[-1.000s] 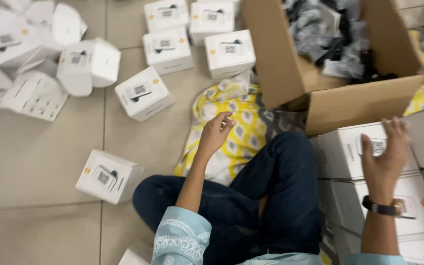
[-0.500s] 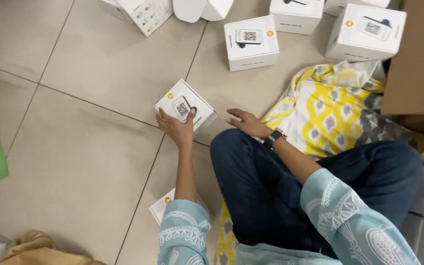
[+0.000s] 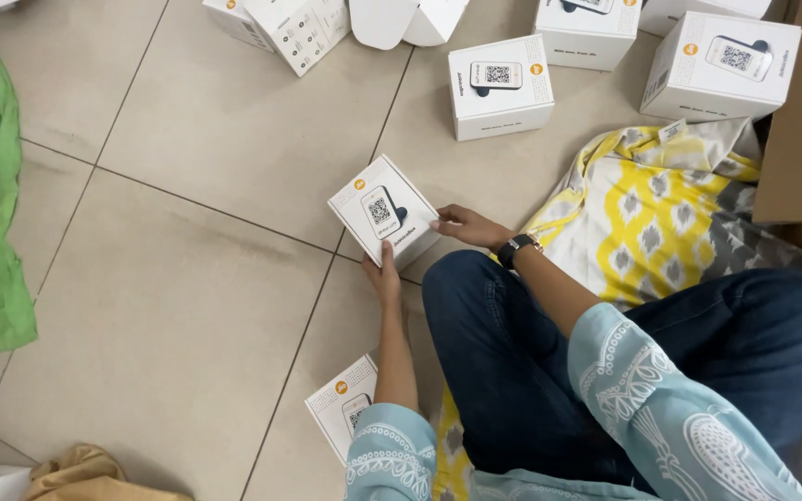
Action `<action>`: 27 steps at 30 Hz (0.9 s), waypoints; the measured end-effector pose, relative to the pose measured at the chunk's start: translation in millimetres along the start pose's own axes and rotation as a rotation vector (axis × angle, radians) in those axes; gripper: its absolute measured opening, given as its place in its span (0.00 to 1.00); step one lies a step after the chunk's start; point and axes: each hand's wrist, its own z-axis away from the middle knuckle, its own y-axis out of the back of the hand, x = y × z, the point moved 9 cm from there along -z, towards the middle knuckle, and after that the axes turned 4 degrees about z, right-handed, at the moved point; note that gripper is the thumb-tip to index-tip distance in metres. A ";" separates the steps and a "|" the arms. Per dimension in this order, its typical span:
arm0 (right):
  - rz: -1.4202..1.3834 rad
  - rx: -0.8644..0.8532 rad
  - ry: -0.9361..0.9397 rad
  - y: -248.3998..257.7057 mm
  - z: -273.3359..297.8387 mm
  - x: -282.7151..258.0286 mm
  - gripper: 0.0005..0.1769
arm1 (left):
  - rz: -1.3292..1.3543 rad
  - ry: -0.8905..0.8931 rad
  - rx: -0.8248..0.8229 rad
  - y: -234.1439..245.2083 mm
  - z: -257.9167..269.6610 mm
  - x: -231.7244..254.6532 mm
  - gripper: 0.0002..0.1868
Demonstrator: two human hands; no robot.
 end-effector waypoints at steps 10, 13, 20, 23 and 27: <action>-0.516 0.321 0.220 113.4 133.1 -30.0 0.38 | 0.111 0.132 -0.354 -162.9 68.4 161.9 0.53; -0.704 0.278 0.284 132.9 180.8 -30.0 0.40 | 0.081 -0.043 -0.515 -231.1 110.3 179.1 0.56; -1.165 0.453 0.455 189.6 265.5 45.3 0.37 | 0.206 -0.106 -0.843 -329.5 227.9 122.4 0.60; -1.297 0.532 0.301 182.3 256.9 131.4 0.37 | 0.187 0.112 -0.800 -334.6 237.7 51.0 0.59; -1.395 0.609 -0.033 145.6 240.5 217.0 0.41 | 0.197 0.544 -0.669 -314.5 229.5 -56.5 0.54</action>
